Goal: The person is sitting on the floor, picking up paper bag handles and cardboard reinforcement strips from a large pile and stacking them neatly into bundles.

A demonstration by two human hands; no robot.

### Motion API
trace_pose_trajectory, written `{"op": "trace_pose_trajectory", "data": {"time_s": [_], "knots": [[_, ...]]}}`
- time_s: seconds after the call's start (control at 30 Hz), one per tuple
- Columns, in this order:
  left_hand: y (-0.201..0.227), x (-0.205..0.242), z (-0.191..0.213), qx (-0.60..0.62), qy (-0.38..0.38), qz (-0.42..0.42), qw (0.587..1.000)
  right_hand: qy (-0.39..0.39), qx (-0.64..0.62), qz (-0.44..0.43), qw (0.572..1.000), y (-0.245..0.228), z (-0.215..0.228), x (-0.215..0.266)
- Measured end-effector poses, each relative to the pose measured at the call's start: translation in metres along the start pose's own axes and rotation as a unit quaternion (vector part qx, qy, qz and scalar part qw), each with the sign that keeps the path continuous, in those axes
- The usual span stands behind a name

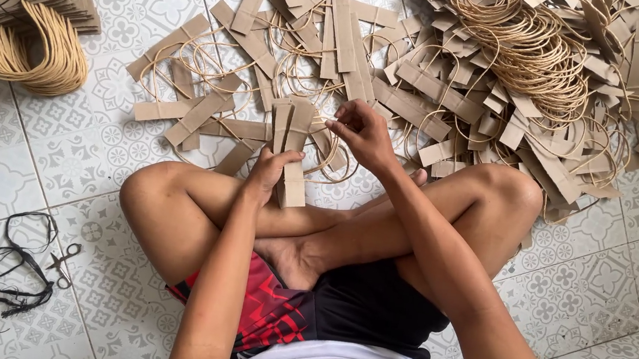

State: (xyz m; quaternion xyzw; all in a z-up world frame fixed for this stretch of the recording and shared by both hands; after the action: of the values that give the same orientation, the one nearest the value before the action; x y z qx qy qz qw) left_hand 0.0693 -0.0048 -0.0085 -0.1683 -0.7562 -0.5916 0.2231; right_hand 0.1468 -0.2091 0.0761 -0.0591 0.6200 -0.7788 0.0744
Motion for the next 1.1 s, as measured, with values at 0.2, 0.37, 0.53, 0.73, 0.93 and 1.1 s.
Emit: {"op": "trace_pose_trajectory", "data": {"time_s": [0.2, 0.37, 0.53, 0.73, 0.93, 1.1], "knots": [[0.06, 0.043, -0.039, 0.034, -0.073, -0.021, 0.997, -0.045, 0.062, 0.022, 0.997, -0.031, -0.009, 0.007], [0.036, 0.026, -0.037, 0.1, -0.135, -0.009, 0.986, -0.092, 0.029, 0.051, 0.994, -0.044, -0.021, 0.011], [0.016, 0.011, -0.032, 0.123, -0.177, 0.007, 0.977, -0.089, 0.097, 0.151, 0.98, -0.055, -0.024, 0.011], [0.002, 0.012, -0.036, 0.105, -0.218, 0.085, 0.967, -0.03, 0.215, 0.219, 0.951, -0.082, -0.02, 0.011], [-0.004, 0.027, -0.051, 0.039, -0.281, 0.145, 0.948, -0.162, 0.032, -0.021, 0.986, -0.04, -0.035, 0.011], [0.024, 0.035, -0.061, 0.073, -0.291, 0.124, 0.946, -0.09, 0.031, 0.002, 0.996, -0.027, -0.02, 0.002]]}}
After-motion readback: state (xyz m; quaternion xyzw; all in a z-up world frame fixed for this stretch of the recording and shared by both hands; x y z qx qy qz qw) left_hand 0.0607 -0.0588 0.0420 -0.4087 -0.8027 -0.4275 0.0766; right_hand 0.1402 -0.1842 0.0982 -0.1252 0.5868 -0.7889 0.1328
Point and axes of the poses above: each hand's wrist, its own x-axis away from the middle knuckle, its own z-axis out of the back of the hand, y = z × x, the point moved 9 cm from there along -x, towards the middle knuckle
